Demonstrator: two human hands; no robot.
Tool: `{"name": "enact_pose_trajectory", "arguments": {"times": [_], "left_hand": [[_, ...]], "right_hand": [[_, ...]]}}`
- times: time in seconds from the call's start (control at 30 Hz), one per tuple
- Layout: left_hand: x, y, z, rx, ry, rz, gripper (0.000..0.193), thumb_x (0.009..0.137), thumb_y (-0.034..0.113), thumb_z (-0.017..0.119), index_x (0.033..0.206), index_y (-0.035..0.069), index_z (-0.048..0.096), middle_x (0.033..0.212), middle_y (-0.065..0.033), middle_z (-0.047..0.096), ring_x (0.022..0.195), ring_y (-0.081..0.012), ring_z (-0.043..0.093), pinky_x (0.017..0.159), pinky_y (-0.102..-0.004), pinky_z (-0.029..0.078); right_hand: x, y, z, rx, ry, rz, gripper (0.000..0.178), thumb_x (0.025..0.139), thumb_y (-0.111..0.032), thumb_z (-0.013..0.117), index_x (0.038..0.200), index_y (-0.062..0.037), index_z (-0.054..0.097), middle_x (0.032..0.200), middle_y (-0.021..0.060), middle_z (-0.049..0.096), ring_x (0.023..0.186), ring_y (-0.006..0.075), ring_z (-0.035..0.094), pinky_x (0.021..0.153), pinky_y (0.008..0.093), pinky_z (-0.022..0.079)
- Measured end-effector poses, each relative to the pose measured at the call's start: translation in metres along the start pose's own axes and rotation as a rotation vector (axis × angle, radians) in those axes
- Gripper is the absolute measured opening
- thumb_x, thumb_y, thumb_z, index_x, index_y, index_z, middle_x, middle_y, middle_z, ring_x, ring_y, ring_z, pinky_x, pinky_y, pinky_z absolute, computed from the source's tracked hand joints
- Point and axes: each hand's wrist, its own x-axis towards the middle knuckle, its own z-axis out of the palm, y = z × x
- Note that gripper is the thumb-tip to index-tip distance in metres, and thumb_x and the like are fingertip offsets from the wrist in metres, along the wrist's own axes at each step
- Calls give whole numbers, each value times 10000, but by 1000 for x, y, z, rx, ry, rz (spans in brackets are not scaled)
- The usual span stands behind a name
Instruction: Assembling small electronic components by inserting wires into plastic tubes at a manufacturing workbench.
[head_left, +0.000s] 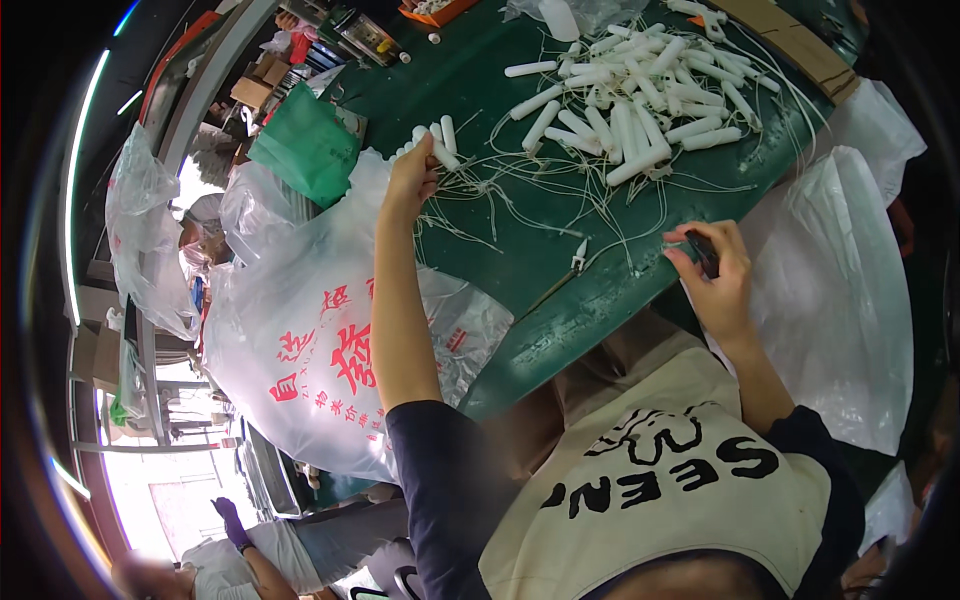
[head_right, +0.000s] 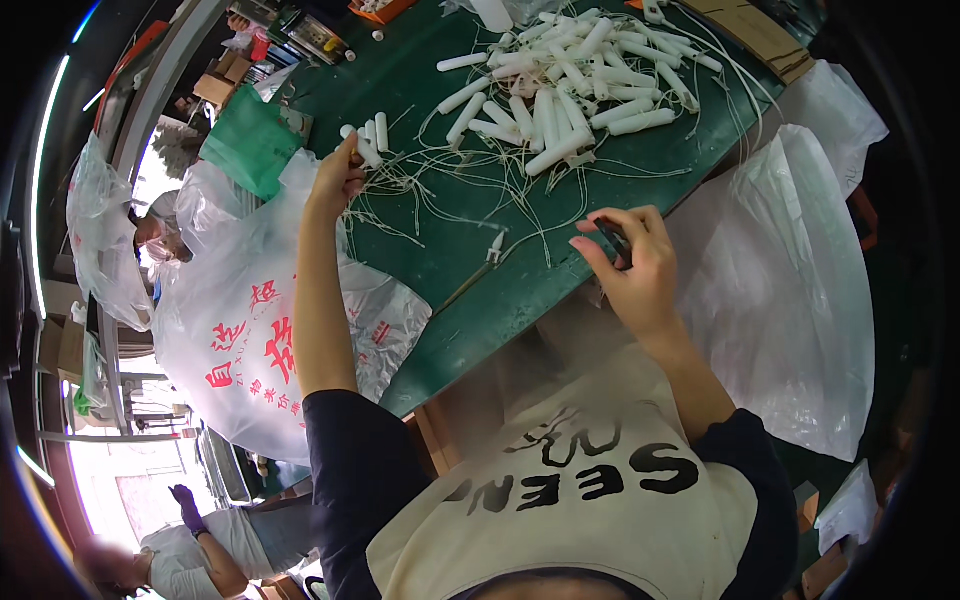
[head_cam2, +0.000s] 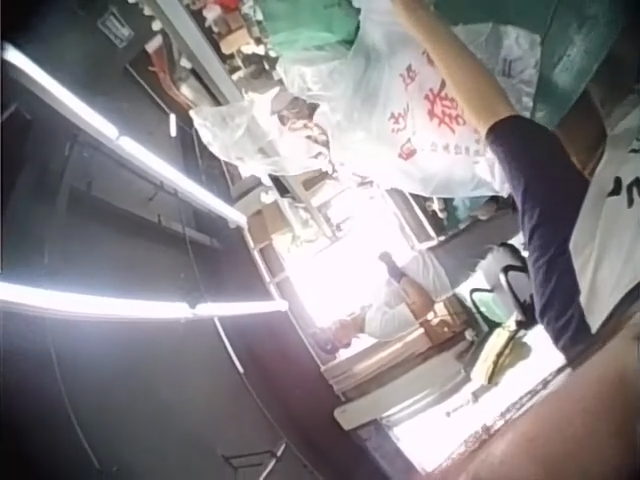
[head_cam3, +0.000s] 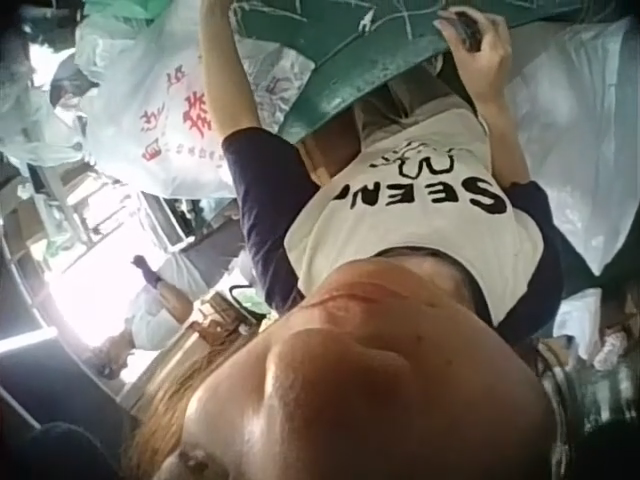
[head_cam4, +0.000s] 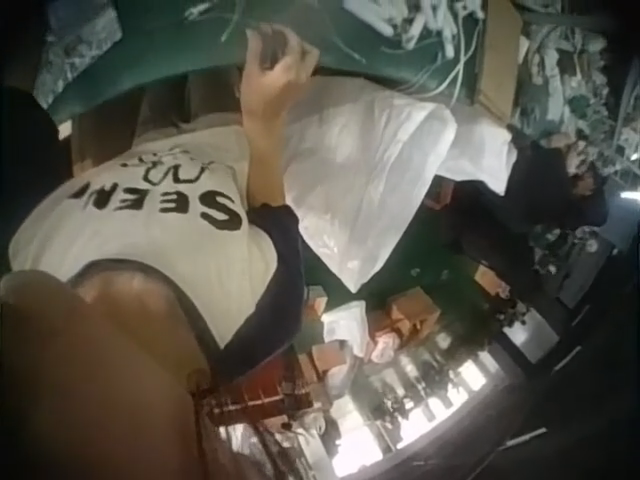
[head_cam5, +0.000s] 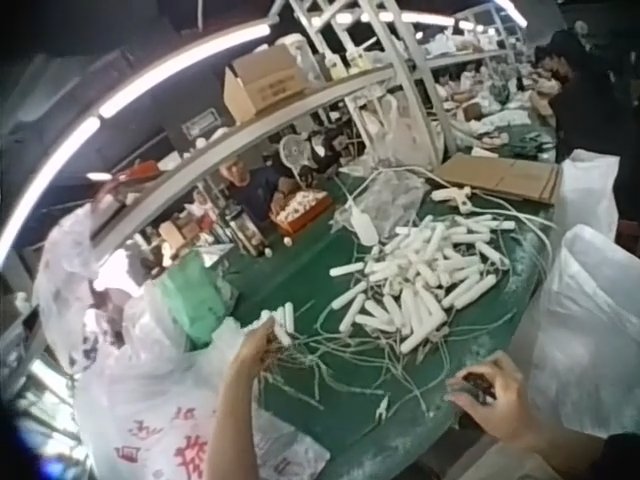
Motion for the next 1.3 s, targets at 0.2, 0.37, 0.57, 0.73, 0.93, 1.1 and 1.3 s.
{"name": "enact_pose_trajectory", "arguments": {"times": [0.2,0.37,0.57,0.73,0.93,1.1,1.3], "left_hand": [[18,-3,-65,123,287,-12,410,830,459,563,701,78,483,566,24,398,432,-71,344,365,-222,258],[19,6,-120,324,333,-95,420,824,431,570,630,72,473,510,16,378,374,-91,312,344,-249,205],[30,-5,-138,894,525,2,551,731,555,590,639,12,611,585,-108,564,481,-225,541,475,-344,418],[37,-13,-109,1124,673,94,570,687,575,608,682,8,665,797,-215,646,811,-371,615,727,-422,467],[40,-34,-97,1146,823,71,573,688,567,630,849,20,683,927,-216,643,896,-362,613,799,-430,474],[54,-50,-103,1104,789,134,616,645,590,644,829,3,672,925,-203,647,914,-333,614,801,-412,470],[68,-49,-140,1150,489,-30,449,610,428,678,629,-18,625,651,-146,625,617,-270,621,605,-356,487]], "right_hand": [[-1,13,0,-25,-6,4,217,748,-24,679,947,-30,590,851,41,586,689,90,537,535,196,399],[3,19,-2,-6,-11,100,210,750,-14,671,944,-25,591,851,52,586,721,116,548,589,215,426],[3,24,-1,-40,-14,49,205,745,-5,669,936,-24,597,844,47,581,715,109,546,585,213,422],[1,22,-4,-34,-15,162,205,742,-11,672,933,-23,598,830,45,579,698,105,537,566,208,407],[-1,23,-6,-52,-34,162,197,739,-26,680,921,-26,601,824,38,585,666,96,522,541,205,391],[-1,28,-7,-79,-45,132,197,737,-28,674,917,-18,596,820,60,607,705,160,528,614,242,420],[1,25,-8,-52,-57,154,187,741,-17,663,915,-13,594,825,71,622,722,190,529,648,267,428]]}}
